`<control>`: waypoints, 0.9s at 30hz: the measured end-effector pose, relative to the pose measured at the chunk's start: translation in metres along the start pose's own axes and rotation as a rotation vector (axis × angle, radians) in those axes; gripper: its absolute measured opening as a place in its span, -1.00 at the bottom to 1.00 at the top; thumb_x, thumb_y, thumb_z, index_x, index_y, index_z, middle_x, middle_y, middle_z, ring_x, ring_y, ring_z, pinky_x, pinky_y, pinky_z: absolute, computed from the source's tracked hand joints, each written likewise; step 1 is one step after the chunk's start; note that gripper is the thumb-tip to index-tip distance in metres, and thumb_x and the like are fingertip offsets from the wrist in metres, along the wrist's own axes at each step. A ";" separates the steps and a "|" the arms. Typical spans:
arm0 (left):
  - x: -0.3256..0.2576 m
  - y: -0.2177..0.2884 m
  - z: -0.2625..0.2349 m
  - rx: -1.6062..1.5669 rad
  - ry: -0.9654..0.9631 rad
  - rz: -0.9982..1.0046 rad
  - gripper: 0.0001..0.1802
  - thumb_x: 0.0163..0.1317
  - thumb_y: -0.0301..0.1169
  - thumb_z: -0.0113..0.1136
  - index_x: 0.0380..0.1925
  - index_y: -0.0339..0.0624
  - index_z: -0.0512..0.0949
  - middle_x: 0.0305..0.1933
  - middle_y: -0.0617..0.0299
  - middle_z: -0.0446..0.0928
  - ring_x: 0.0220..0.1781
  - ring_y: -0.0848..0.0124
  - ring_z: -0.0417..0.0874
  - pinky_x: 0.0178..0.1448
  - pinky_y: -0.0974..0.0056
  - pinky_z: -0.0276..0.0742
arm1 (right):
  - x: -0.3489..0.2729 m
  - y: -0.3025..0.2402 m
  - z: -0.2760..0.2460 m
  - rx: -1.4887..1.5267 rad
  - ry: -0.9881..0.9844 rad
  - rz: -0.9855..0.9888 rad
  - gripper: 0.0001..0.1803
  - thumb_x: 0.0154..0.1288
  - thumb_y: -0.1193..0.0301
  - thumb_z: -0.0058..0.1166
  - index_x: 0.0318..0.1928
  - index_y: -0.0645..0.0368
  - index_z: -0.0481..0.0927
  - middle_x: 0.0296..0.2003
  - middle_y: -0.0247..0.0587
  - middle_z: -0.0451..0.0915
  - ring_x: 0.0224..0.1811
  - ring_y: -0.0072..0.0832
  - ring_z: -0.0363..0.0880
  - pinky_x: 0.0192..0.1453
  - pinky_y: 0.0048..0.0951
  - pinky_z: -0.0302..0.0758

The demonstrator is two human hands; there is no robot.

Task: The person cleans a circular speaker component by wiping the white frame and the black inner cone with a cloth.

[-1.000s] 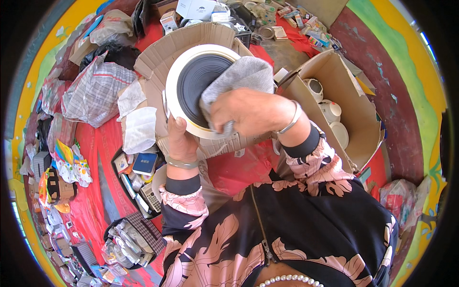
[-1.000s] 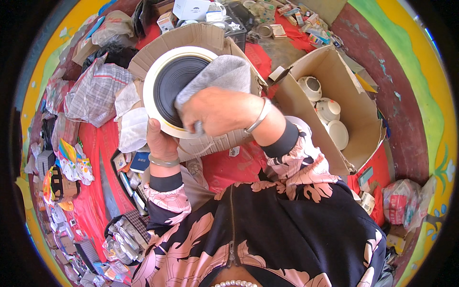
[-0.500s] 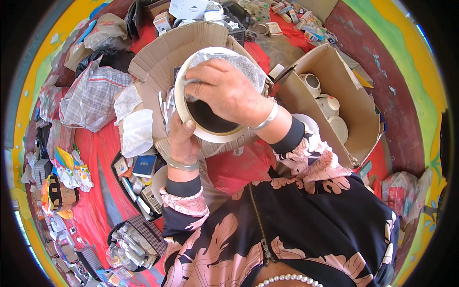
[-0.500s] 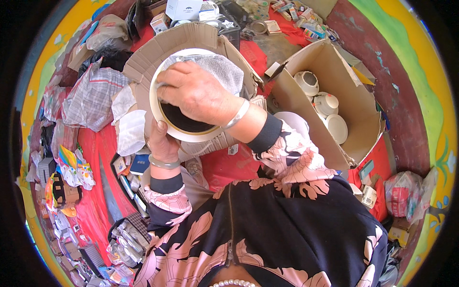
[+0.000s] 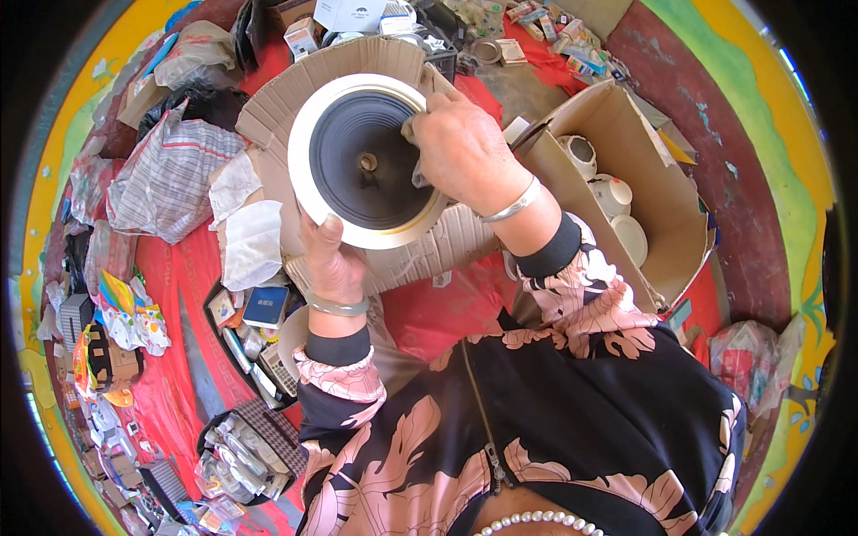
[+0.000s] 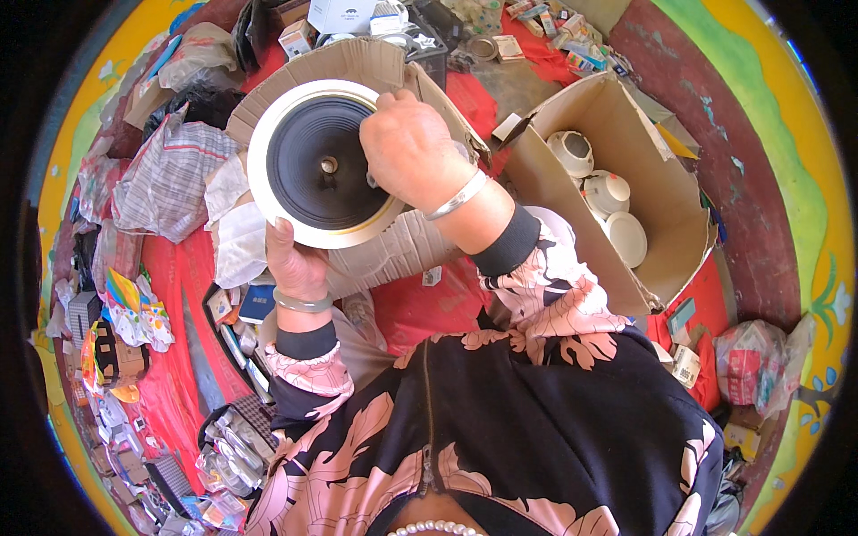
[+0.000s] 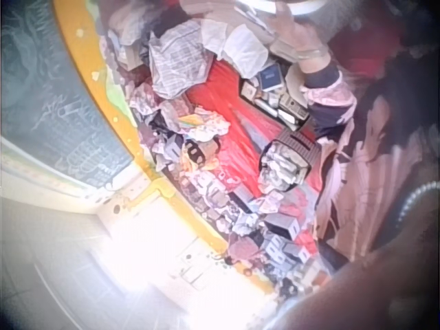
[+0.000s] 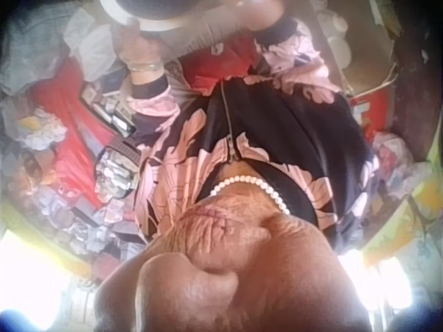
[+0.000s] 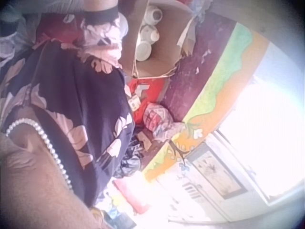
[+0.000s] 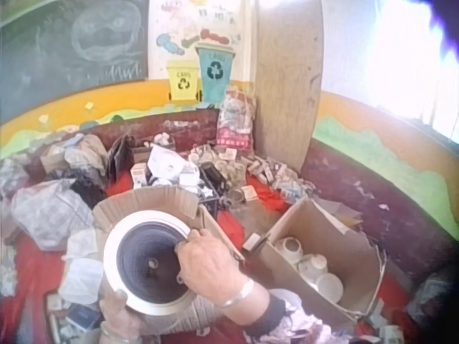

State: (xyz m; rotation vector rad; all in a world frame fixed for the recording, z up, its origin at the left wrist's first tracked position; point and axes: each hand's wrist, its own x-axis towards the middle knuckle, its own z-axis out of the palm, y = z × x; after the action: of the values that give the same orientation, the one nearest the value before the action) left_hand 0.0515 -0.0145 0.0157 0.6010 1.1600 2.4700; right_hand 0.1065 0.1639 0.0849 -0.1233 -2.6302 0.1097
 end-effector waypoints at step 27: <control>-0.005 0.005 0.000 0.020 -0.061 -0.032 -0.08 -0.10 0.00 0.38 0.16 -0.32 0.22 0.12 0.10 0.38 0.14 0.25 0.43 0.21 0.19 0.35 | 0.008 -0.034 0.009 0.860 0.137 -0.162 -0.74 -0.11 0.59 -0.07 -0.30 0.20 0.52 -0.36 -0.07 0.51 -0.26 -0.08 0.48 -0.15 -0.29 0.42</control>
State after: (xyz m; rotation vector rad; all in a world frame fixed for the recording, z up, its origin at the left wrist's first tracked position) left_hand 0.0548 -0.0198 0.0186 0.6536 1.1631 2.3987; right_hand 0.0924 0.1303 0.0844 0.3597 -2.2244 1.0967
